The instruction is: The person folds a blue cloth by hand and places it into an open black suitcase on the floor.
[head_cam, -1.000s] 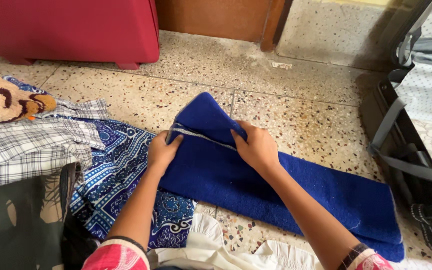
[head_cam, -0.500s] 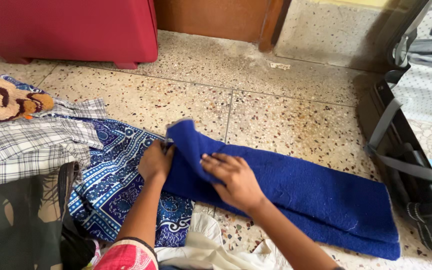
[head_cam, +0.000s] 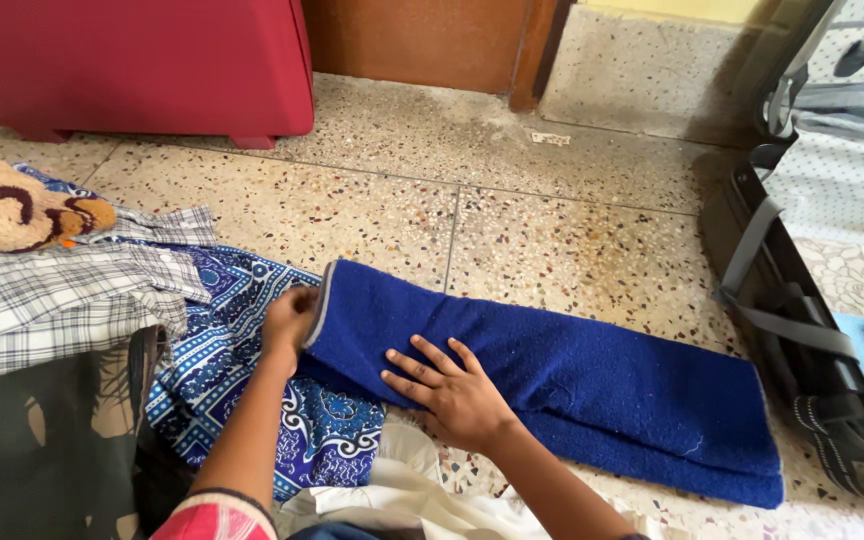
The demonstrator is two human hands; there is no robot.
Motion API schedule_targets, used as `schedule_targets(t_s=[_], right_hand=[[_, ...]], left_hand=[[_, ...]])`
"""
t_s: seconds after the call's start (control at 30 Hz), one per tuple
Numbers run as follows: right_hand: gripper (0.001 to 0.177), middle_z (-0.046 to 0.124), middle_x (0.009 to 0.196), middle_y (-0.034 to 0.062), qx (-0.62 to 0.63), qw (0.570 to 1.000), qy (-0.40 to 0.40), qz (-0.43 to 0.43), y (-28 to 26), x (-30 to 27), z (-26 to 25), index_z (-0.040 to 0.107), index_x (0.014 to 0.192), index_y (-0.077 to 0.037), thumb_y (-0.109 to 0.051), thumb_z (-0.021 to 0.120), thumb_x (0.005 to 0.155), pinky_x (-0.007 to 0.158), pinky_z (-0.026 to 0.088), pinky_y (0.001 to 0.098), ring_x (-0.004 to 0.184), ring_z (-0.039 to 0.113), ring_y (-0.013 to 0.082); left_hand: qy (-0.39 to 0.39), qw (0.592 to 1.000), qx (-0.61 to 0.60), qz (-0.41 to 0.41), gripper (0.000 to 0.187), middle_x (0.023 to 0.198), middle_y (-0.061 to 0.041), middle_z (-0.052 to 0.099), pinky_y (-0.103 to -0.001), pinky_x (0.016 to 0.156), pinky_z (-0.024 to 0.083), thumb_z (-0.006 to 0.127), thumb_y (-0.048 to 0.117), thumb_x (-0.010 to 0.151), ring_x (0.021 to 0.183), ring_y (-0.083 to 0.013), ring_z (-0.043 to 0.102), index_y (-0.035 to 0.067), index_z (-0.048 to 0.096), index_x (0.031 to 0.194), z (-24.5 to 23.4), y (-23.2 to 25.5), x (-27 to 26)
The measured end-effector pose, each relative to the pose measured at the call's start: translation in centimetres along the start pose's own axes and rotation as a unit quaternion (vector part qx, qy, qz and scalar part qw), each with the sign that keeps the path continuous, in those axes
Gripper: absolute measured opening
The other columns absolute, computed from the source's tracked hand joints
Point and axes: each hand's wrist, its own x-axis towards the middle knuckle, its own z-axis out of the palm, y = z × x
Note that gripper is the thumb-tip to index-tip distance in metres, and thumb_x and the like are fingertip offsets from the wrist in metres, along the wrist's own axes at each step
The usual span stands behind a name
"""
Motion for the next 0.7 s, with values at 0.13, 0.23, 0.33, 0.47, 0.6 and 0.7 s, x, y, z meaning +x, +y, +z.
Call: schedule_targets(t_s=[0.13, 0.23, 0.33, 0.47, 0.6, 0.7], right_hand=[[0.070, 0.031, 0.165, -0.0036, -0.030, 0.999, -0.002, 0.023, -0.2, 0.2, 0.6, 0.040, 0.155, -0.029, -0.035, 0.064, 0.089, 0.118, 0.013, 0.0593, 0.153, 0.020, 0.0250], [0.069, 0.030, 0.166, -0.0037, -0.007, 0.999, 0.008, 0.035, -0.5, 0.2, 0.2, 0.039, 0.155, -0.028, -0.039, 0.063, 0.091, 0.119, 0.012, 0.0597, 0.154, 0.020, 0.0242], [0.070, 0.029, 0.166, -0.0004, 0.025, 0.998, -0.010, 0.059, -1.1, -0.5, -0.8, 0.039, 0.155, -0.023, -0.041, 0.063, 0.091, 0.119, 0.010, 0.0598, 0.154, 0.019, 0.0249], [0.069, 0.029, 0.166, 0.0060, 0.056, 0.990, 0.038, 0.121, -1.6, -3.6, -1.1, 0.042, 0.152, -0.013, -0.040, 0.062, 0.092, 0.121, 0.013, 0.0549, 0.154, 0.021, 0.0262], [0.066, 0.034, 0.162, 0.0094, 0.043, 0.974, 0.102, 0.197, -0.6, -8.5, -1.0, 0.045, 0.147, -0.006, -0.039, 0.061, 0.093, 0.122, 0.016, 0.0490, 0.152, 0.025, 0.0275], [0.059, 0.041, 0.159, 0.0064, -0.007, 0.951, 0.135, 0.277, 0.8, -12.0, -1.4, 0.050, 0.143, -0.010, -0.037, 0.059, 0.091, 0.122, 0.020, 0.0496, 0.150, 0.031, 0.0272]], left_hand=[[0.128, 0.989, -0.070, 0.016, 0.035, 0.091, -0.013, 0.076, -0.036, 0.073, 0.051, 0.071, 0.030, 0.095, 0.080, -0.0227, 0.068, -0.003, 0.079, 0.100, -0.3, 3.5, -3.1], [0.093, 0.993, 0.065, 0.020, 0.038, 0.086, -0.017, 0.073, -0.041, 0.071, 0.053, 0.085, 0.032, 0.087, 0.076, -0.0274, 0.069, -0.004, 0.075, 0.095, -0.1, 8.0, -6.8], [0.159, 0.972, 0.173, 0.025, 0.048, 0.093, -0.015, 0.073, -0.041, 0.077, 0.057, 0.088, 0.029, 0.073, 0.083, -0.0297, 0.073, 0.000, 0.069, 0.106, 0.9, 10.6, -9.7], [0.312, 0.914, 0.257, 0.026, 0.059, 0.109, -0.023, 0.069, -0.045, 0.079, 0.056, 0.089, 0.027, 0.074, 0.095, -0.0393, 0.070, -0.006, 0.062, 0.116, 3.7, 9.6, -13.4], [0.359, 0.917, 0.162, -0.062, 0.071, 0.106, -0.029, 0.065, -0.048, 0.077, 0.055, 0.091, 0.028, 0.071, 0.089, -0.0449, 0.068, -0.012, 0.056, 0.118, 6.3, 8.7, -15.2], [0.270, 0.950, 0.112, -0.110, 0.061, 0.096, -0.023, 0.071, -0.046, 0.080, 0.057, 0.091, 0.029, 0.074, 0.087, -0.0393, 0.071, -0.009, 0.058, 0.110, 7.2, 7.9, -15.5]])
